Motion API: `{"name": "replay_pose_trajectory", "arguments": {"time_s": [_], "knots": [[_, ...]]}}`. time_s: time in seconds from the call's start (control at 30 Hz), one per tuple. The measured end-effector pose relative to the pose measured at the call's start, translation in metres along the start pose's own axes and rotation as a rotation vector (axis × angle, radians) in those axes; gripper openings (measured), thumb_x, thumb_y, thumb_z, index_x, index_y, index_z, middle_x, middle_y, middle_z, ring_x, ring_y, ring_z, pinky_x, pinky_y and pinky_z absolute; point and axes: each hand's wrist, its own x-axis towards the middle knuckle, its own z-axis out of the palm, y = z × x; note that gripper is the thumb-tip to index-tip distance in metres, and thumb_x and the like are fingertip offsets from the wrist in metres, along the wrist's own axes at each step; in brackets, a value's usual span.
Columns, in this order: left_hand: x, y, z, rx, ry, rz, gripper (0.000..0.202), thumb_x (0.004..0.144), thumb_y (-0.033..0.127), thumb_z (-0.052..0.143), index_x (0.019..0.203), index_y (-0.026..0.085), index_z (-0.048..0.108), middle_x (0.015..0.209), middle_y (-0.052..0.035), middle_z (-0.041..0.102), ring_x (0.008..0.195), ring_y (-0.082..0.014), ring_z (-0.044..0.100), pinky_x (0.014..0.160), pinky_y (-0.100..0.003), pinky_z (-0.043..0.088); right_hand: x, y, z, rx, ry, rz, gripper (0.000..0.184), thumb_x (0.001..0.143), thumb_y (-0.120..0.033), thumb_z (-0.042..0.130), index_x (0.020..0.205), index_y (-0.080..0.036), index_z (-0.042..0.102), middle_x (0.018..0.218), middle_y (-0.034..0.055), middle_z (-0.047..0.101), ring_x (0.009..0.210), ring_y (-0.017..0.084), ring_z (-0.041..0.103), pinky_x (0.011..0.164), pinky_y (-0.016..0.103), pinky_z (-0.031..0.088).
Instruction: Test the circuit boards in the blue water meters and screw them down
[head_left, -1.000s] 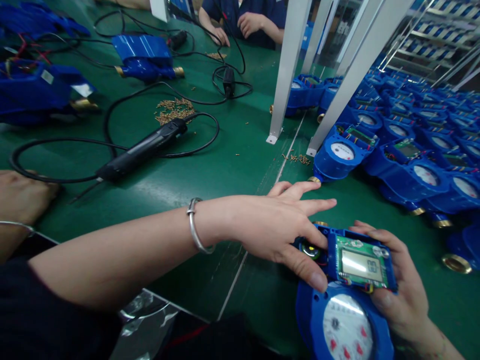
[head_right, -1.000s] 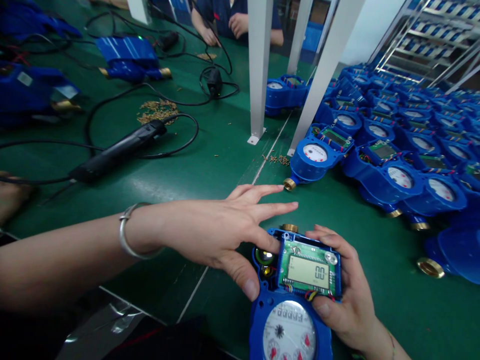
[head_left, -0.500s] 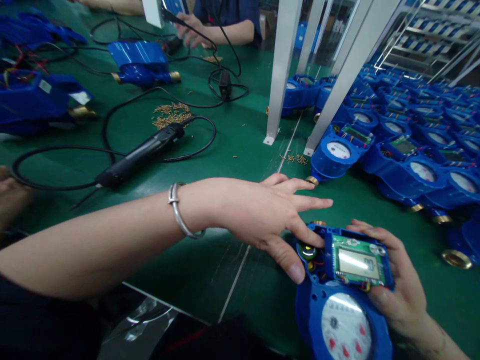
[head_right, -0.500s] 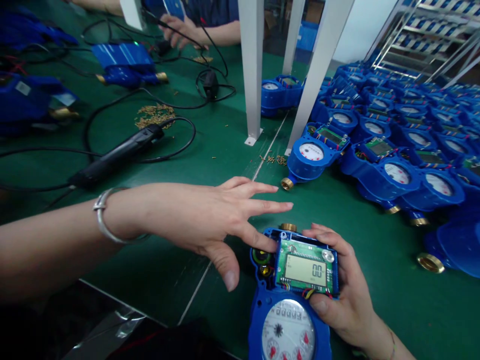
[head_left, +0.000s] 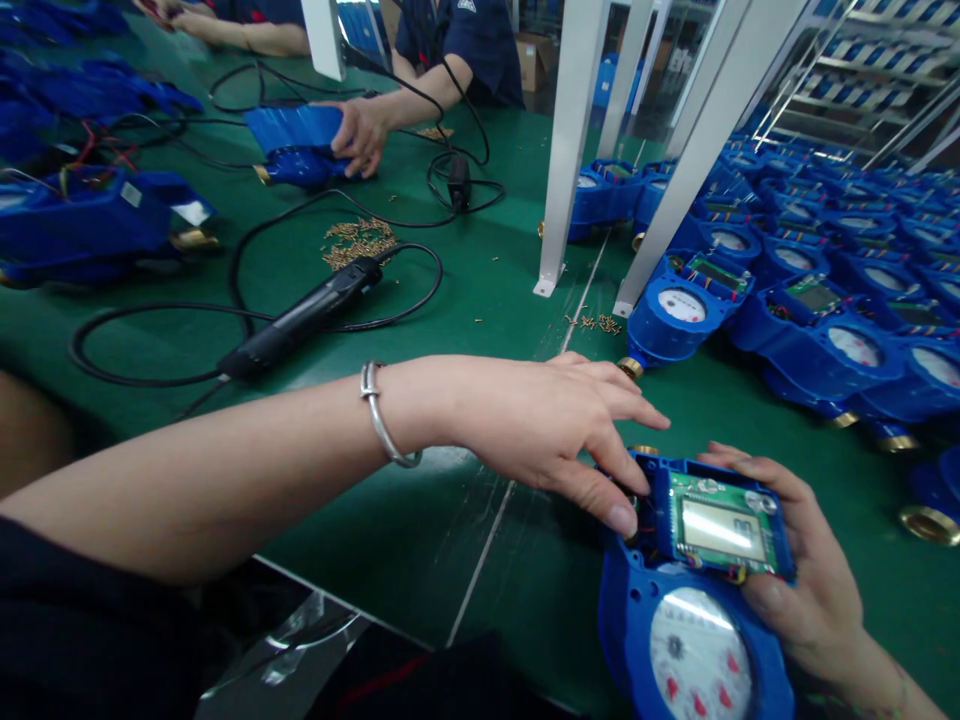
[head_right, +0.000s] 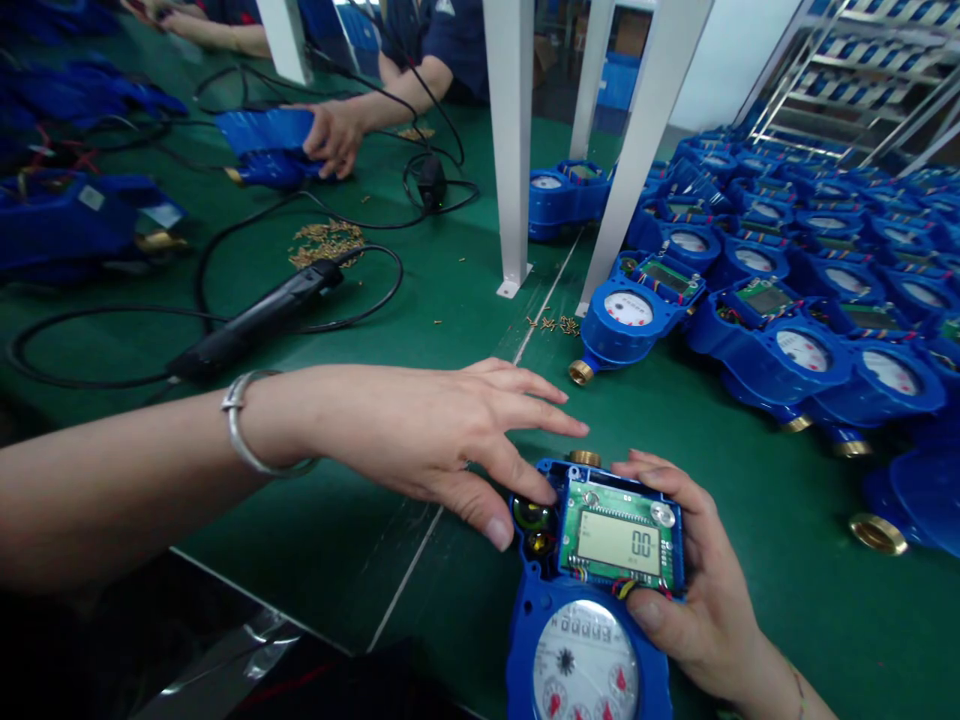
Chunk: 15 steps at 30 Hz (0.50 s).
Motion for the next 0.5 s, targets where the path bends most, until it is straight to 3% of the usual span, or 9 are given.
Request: {"name": "replay_pose_trajectory", "arguments": {"time_s": [0.17, 0.5], "knots": [[-0.002, 0.007, -0.001, 0.035, -0.009, 0.029, 0.03, 0.086, 0.05, 0.06, 0.112, 0.037, 0.07, 0.125, -0.0061, 0.057, 0.12, -0.0279, 0.048, 0.105, -0.041, 0.037, 0.001, -0.003, 0.001, 0.008, -0.007, 0.0, 0.057, 0.084, -0.047, 0.064, 0.134, -0.029, 0.043, 0.133, 0.0002, 0.051, 0.137, 0.014, 0.035, 0.108, 0.018, 0.036], [-0.006, 0.012, 0.009, 0.109, 0.089, 0.083, 0.027, 0.09, 0.047, 0.054, 0.11, 0.038, 0.07, 0.137, -0.0039, 0.051, 0.129, -0.0285, 0.04, 0.104, -0.044, 0.039, 0.001, -0.003, 0.0, -0.007, -0.002, -0.001, 0.057, 0.085, -0.047, 0.064, 0.135, -0.029, 0.043, 0.135, -0.0004, 0.05, 0.136, 0.014, 0.036, 0.108, 0.018, 0.037]]}}
